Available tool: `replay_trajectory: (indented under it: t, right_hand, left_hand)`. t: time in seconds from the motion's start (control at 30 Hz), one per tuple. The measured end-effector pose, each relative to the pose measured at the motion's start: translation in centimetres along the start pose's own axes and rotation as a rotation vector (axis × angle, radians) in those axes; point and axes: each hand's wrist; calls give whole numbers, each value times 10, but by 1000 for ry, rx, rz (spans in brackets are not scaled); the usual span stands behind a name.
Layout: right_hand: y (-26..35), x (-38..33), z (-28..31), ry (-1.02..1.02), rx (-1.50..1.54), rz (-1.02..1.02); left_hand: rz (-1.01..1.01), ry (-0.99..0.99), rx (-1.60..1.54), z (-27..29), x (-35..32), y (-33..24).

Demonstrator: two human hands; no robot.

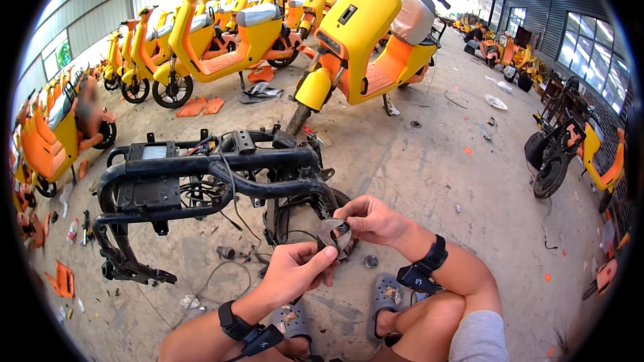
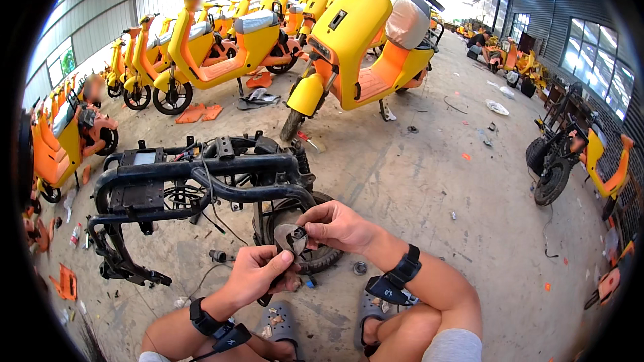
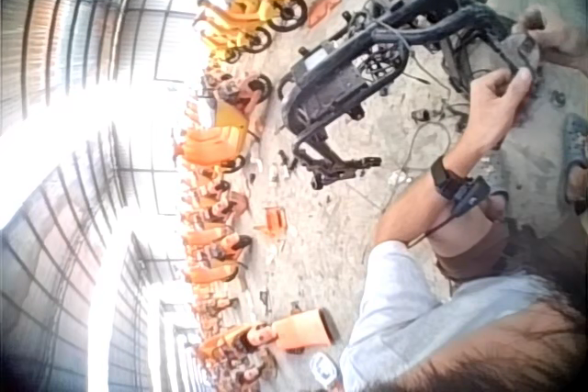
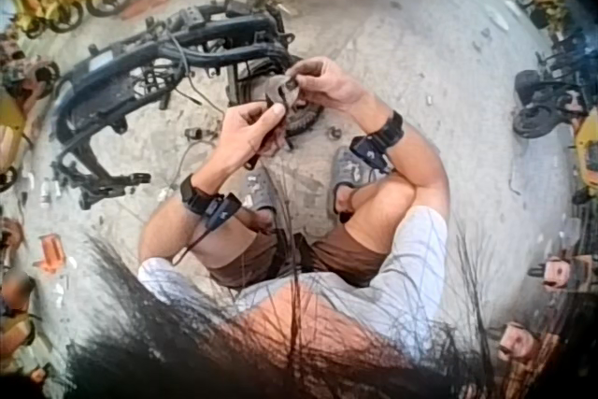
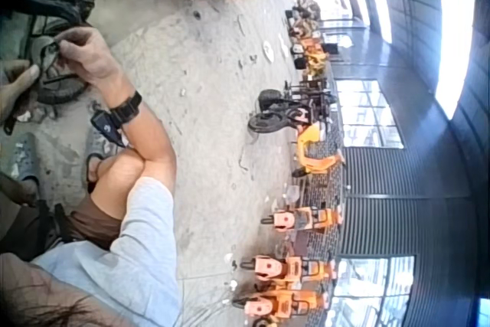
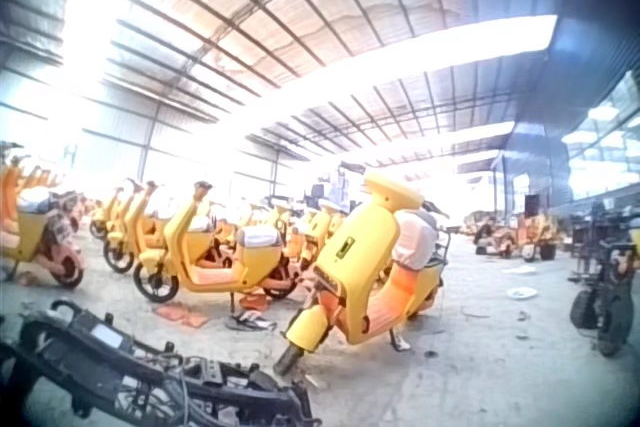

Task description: The person sits on the floor and uses a wrench to tighten a bolt on the front fork of a scooter frame. The person repeatedly adjusts the wrench and applies torque to secure the component.

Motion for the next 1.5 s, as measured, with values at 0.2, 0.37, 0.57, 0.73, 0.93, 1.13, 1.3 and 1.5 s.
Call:
replay_trajectory:
  t: [0.2,0.37,0.57,0.73,0.93,1.13,1.3,1.5]
  right_hand:
    - [2,0,-5,16,35,-3]
    - [3,0,-8,17,75,-3]
    - [-1,-1,-7,-14,85,1]
    - [2,-2,-9,-30,115,-7]
    - [3,-1,-13,-35,117,-16]
    - [3,-1,-12,-19,93,-14]
    - [3,-2,-10,-21,77,-18]
    - [4,-1,-12,-44,113,-22]
  left_hand:
    - [-26,5,10,-1,-4,0]
    - [-46,-9,38,0,-4,0]
    - [-82,7,19,-2,-3,2]
    - [-83,43,13,0,-2,2]
    - [-58,9,15,-1,-4,0]
    - [-60,-27,22,-2,-1,2]
    - [-106,-45,54,-3,-1,6]
    - [-121,-18,71,0,-1,6]
Point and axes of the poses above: each hand's wrist, its own x-axis towards the middle knuckle, its own z-axis out of the back of the hand, y = z × x, and after that the axes turned 15 degrees about z, right-handed
